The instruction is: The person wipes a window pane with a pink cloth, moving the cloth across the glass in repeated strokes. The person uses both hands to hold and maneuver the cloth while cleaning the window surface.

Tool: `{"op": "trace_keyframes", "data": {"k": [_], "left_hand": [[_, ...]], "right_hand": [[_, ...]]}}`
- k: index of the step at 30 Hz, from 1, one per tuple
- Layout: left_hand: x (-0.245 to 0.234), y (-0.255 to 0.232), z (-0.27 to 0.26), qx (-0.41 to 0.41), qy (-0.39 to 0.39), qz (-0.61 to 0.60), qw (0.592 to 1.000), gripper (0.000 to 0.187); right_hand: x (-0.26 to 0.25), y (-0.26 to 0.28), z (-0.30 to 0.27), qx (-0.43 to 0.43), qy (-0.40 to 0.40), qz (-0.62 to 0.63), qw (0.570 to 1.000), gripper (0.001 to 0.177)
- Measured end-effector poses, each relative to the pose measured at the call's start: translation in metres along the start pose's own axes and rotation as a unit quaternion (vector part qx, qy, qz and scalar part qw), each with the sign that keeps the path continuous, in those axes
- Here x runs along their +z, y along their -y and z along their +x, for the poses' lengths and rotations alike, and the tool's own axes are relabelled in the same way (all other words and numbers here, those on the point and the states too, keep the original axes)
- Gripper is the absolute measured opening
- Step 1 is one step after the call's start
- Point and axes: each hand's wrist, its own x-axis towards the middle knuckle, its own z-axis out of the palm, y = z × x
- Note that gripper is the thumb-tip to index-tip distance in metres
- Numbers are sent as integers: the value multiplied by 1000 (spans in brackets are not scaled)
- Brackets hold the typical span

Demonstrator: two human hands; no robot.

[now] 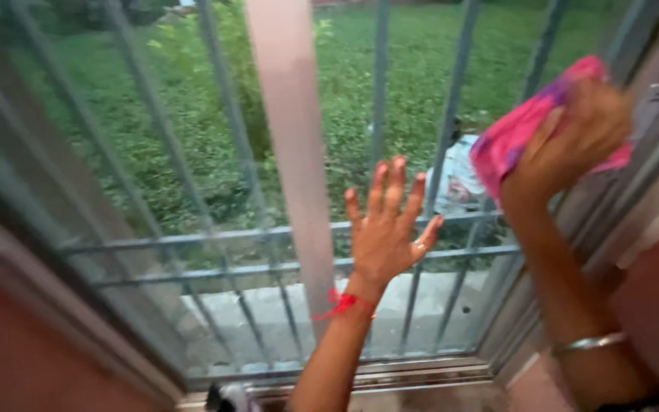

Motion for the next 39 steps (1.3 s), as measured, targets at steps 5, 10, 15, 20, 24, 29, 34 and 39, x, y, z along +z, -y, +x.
{"op": "trace_keyframes", "data": {"k": [5, 10, 15, 20, 24, 29, 34, 39], "left_hand": [[32, 0, -15, 18, -28, 50, 998, 84], [37, 0, -18, 14, -29, 66, 997, 85], [29, -2, -11, 10, -30, 50, 998, 84], [29, -2, -11, 9, -31, 51, 998, 82], [33, -4, -18, 4, -26, 59, 998, 81], [30, -2, -14, 10, -35, 57, 998, 81], [31, -2, -15, 13, -43, 57, 997, 82], [17, -1, -11, 20, -40, 25, 999, 88]], "right_hand": [[-58, -52, -118, -30, 104, 96, 989, 26], [-113, -54, -236, -77, 222, 20, 972, 62], [-94, -19, -164, -22, 200, 36, 979, 67], [-53, 1, -25, -31, 200, 53, 978, 67], [-54, -9, -52, -26, 195, 45, 979, 70], [-99, -40, -199, -45, 289, -33, 956, 85], [-127, -44, -238, -37, 317, -41, 947, 85], [-84, 24, -77, 0, 226, -7, 974, 73]]}}
